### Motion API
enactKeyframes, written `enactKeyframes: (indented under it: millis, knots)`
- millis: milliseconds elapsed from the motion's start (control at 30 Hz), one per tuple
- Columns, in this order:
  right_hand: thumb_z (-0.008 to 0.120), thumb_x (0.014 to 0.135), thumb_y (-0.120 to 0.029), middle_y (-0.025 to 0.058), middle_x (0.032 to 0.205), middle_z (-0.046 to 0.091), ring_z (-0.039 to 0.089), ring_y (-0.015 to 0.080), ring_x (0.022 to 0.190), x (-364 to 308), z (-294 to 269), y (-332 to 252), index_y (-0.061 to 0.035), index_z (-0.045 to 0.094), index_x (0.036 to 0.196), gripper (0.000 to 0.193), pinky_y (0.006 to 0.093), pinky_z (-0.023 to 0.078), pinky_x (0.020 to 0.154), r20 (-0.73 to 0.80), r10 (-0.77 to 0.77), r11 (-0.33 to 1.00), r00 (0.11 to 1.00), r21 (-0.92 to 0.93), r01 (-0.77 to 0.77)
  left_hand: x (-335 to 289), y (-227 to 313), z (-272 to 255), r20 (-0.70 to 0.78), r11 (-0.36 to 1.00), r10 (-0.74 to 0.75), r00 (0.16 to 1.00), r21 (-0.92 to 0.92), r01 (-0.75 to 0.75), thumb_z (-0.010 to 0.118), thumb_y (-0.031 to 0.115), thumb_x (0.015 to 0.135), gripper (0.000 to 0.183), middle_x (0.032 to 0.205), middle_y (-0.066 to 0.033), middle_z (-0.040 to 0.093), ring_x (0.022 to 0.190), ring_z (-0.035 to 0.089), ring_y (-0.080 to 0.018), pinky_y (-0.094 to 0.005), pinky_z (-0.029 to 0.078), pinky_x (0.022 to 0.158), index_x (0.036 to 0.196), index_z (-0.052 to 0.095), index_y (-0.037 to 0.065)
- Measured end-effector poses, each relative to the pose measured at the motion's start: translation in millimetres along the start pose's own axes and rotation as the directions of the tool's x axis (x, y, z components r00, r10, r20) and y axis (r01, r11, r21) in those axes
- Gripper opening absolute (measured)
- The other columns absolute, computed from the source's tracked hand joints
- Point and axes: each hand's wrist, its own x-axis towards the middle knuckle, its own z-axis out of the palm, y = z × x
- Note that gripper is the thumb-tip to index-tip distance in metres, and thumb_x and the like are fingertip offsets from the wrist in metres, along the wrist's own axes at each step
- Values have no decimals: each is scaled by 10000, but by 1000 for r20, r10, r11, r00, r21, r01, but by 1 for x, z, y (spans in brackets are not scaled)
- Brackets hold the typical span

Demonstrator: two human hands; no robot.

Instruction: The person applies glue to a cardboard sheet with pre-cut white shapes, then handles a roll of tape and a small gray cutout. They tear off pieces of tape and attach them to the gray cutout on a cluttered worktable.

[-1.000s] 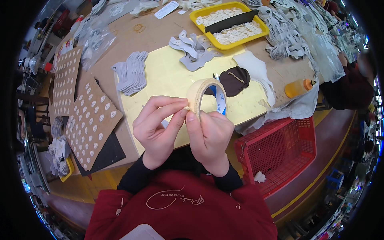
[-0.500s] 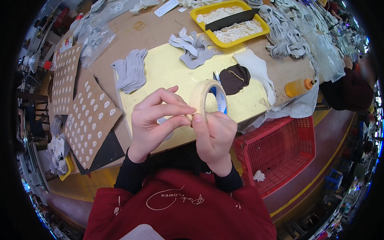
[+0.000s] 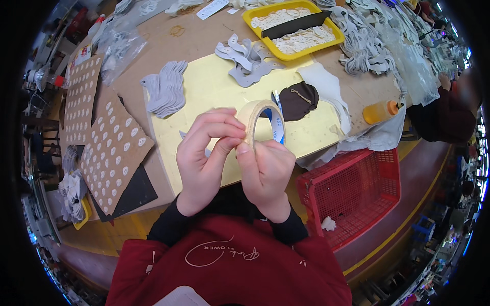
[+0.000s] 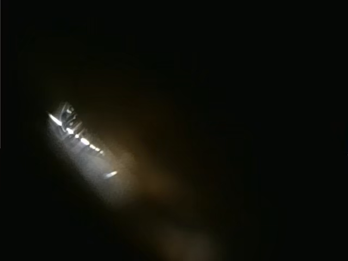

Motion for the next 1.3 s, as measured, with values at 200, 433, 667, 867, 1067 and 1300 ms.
enactKeyframes:
  millis: [200, 433, 667, 867, 1067, 1300]
  knots:
    - [548, 911, -100, 77, 505, 460, 474, 250, 439, -8, 13, 1, -15, 554, 616, 307, 356, 362, 471, -66, -105, 994, 992, 15, 107, -7, 14, 15, -92, 658, -520, 849, -677, 330, 629, 70, 941, 69, 1008, -76, 652, 959, 612, -178, -325, 486, 884, 988, 637, 21]
    - [643, 923, -254, 135, 581, 527, 540, 322, 533, 6, -34, 44, 15, 634, 755, 318, 437, 396, 529, -81, 332, 874, 940, -347, -339, 6, -33, -41, -128, 563, -595, 793, -771, 298, 641, 126, 961, 290, 957, -40, 653, 892, 610, -104, -282, 516, 881, 1231, 606, 26]
    - [696, 889, -345, 178, 990, 630, 598, 329, 942, 30, -58, 100, 25, 670, 1050, 404, 421, 461, 812, -89, 265, 560, 960, -796, -229, -31, -37, -41, 128, 484, -671, 731, -671, 562, 632, -7, 927, 699, 874, -62, 647, 849, 630, -104, -267, 517, 832, 1501, 242, 78]
    - [784, 726, -76, 83, 1103, 618, 574, 184, 880, -10, -38, 43, -23, 627, 1186, 489, 300, 464, 769, 398, 120, 993, 910, -47, -110, -66, -27, -37, 423, 347, -714, 558, -478, 807, 679, -21, 889, 749, 806, -33, 606, 774, 600, -93, -238, 487, 744, 1480, 242, 122]
    - [771, 764, -48, 91, 883, 677, 662, 221, 753, -47, -8, 43, -6, 717, 1067, 310, 314, 531, 618, 644, -145, 980, 751, 200, 17, -80, -20, -55, 532, 502, -697, 481, -118, 857, 687, -25, 861, 692, 788, 5, 632, 722, 565, -69, -224, 429, 721, 1442, 334, 104]
    - [764, 776, -37, 97, 863, 686, 675, 233, 732, -43, -17, 50, -22, 728, 989, 216, 317, 554, 645, 584, -28, 1000, 811, 14, 24, -71, -18, -65, 571, 232, -737, 362, -290, 929, 730, 41, 841, 726, 829, -39, 668, 805, 592, -127, -292, 467, 780, 1473, 382, 125]
